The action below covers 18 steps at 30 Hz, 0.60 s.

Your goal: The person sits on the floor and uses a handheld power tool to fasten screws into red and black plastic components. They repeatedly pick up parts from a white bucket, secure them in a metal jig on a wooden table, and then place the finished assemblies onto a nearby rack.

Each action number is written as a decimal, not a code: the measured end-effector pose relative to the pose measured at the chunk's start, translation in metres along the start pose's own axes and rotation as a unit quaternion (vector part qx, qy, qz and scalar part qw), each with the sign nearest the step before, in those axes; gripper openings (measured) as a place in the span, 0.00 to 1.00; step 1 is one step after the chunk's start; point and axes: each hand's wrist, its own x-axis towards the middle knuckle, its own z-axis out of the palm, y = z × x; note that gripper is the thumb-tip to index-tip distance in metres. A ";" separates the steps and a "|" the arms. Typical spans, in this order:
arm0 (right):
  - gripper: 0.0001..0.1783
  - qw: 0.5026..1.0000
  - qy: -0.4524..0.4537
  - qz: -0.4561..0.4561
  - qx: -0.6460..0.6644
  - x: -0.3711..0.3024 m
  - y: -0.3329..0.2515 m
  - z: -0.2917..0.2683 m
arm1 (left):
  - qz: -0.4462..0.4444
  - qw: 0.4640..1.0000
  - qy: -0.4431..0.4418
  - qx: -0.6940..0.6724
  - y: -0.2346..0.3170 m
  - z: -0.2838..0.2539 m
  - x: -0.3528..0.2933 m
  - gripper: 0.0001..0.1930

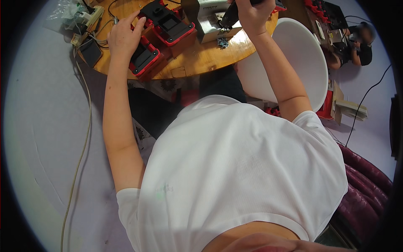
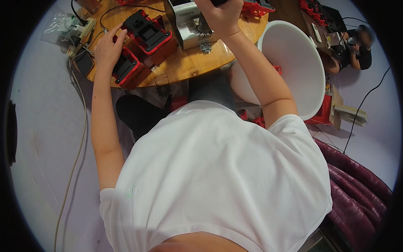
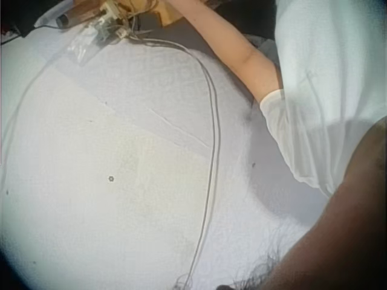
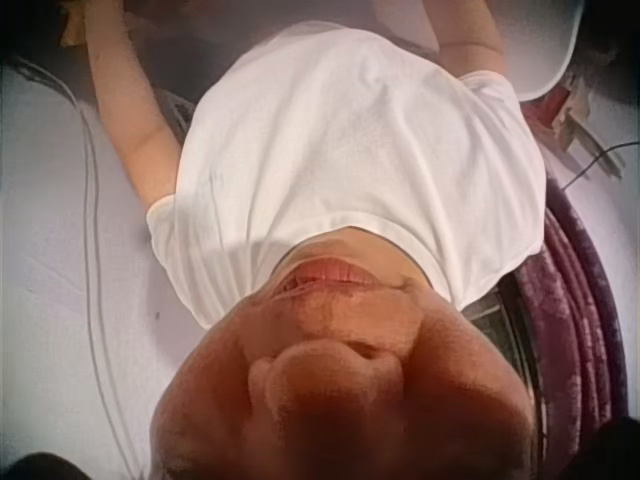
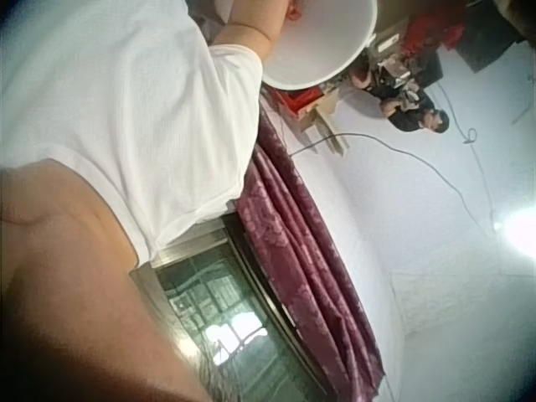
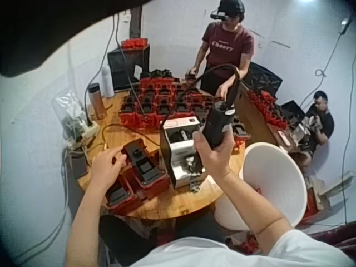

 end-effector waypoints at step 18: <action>0.14 0.982 -0.043 -0.067 0.169 0.079 0.027 0.136 | 0.008 0.999 0.031 -0.040 0.010 -0.005 -0.004 0.19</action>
